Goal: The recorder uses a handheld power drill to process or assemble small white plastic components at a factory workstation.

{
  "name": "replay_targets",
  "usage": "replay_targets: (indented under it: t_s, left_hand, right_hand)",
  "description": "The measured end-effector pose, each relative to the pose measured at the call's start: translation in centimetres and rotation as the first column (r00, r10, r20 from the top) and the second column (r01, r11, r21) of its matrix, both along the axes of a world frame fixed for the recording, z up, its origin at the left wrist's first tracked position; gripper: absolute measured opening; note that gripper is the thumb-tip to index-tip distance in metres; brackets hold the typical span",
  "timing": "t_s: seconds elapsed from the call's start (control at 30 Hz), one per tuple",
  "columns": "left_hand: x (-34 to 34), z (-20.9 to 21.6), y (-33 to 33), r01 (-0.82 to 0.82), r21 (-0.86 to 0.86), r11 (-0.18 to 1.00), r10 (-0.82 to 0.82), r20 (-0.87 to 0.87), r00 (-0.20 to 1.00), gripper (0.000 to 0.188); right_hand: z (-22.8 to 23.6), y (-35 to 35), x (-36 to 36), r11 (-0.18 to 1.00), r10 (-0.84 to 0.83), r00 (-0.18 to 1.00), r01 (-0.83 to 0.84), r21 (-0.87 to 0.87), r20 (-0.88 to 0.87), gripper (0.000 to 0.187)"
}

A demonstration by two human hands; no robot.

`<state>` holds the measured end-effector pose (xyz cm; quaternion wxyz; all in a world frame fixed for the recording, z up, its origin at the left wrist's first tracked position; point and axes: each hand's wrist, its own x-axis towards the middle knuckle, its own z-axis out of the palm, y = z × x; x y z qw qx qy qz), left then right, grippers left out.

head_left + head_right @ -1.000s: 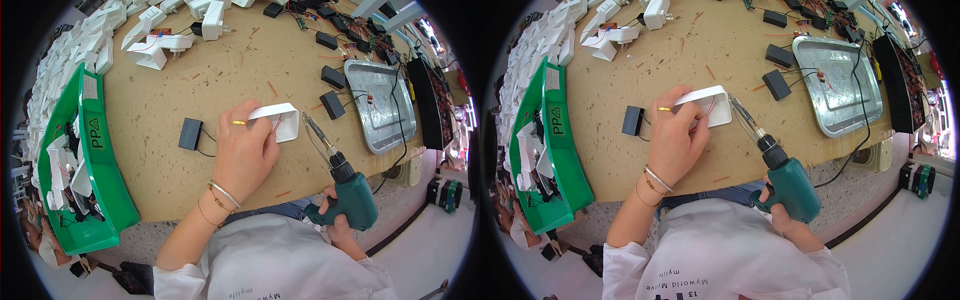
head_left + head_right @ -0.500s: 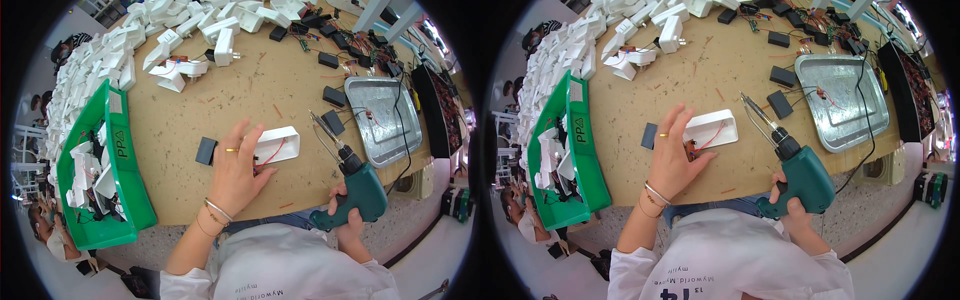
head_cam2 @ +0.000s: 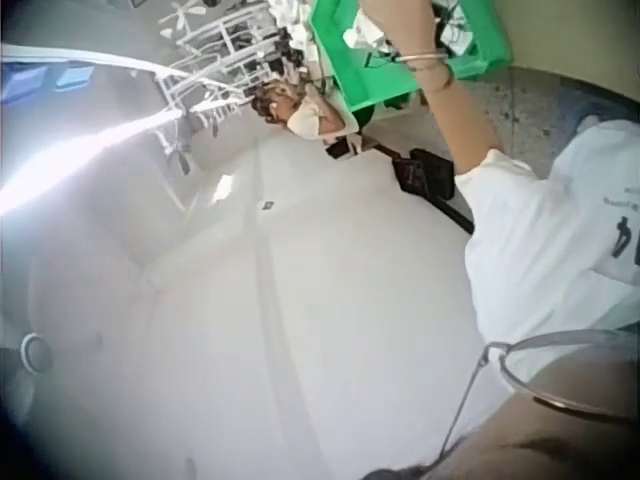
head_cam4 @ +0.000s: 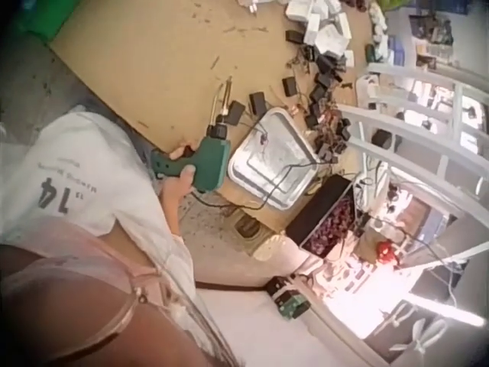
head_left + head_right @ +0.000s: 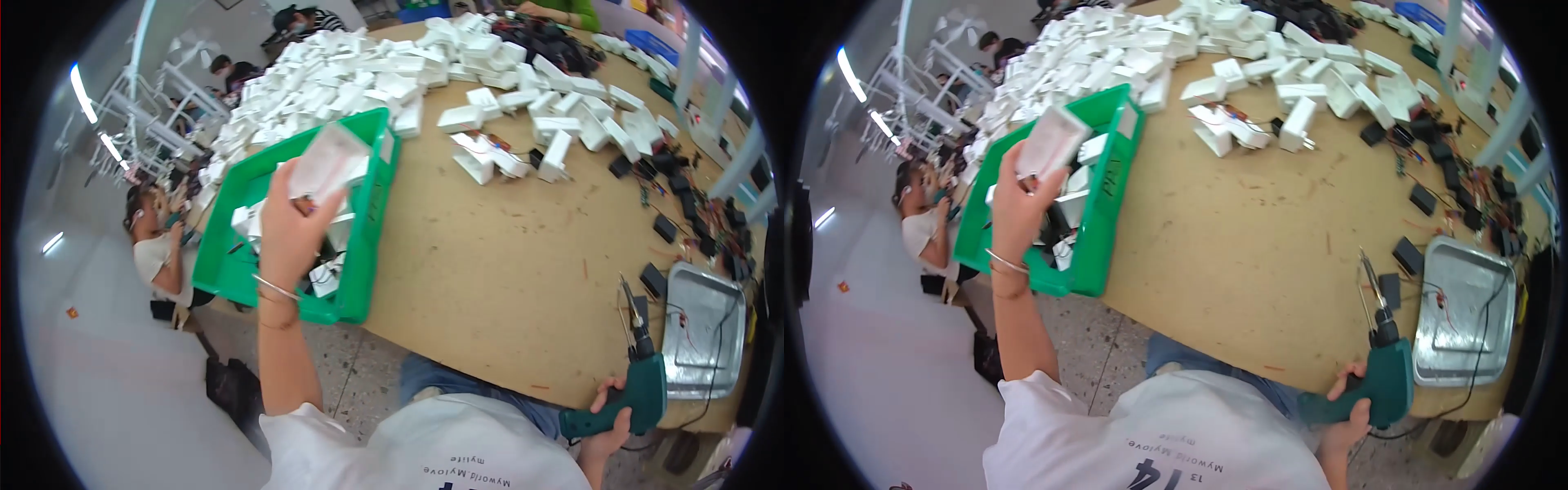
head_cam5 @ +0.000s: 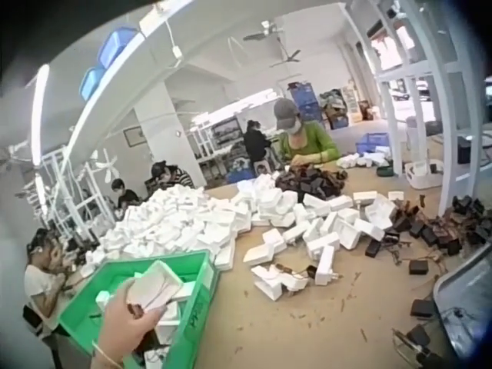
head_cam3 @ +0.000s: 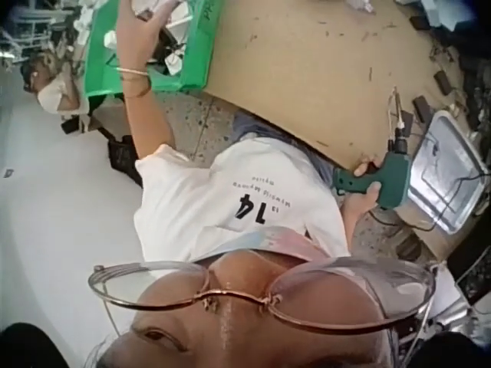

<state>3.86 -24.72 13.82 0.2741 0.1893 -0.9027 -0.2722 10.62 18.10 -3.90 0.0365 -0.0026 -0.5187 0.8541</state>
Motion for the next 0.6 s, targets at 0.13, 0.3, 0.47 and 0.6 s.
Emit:
replay_targets:
  t_s: [0.13,0.3,0.47,0.6]
  left_hand:
    - [5.0,0.2,-11.9,-0.124,-0.253,0.960,0.139,0.046,0.989,0.063]
    - [1.5,-0.6,-10.2,-0.182,-0.761,0.623,0.302,0.019,0.953,0.050]
    - [-12.5,-4.2,-0.9,0.496,-0.417,0.762,-0.416,0.273,0.868,0.068]
    - [-18.7,-7.0,0.4,0.611,-0.306,0.730,-0.440,0.475,0.762,0.104]
  right_hand:
    - [1.2,-0.9,-0.2,0.999,-0.041,0.999,0.041,0.030,0.009,0.054]
    - [0.9,-0.8,-0.4,0.996,-0.001,1.000,0.002,0.090,-0.009,0.055]
    - [1.2,-0.7,-0.2,0.995,-0.035,0.999,0.032,0.090,0.030,0.057]
    - [1.3,-1.0,0.0,0.996,-0.047,0.998,0.044,0.080,0.040,0.058]
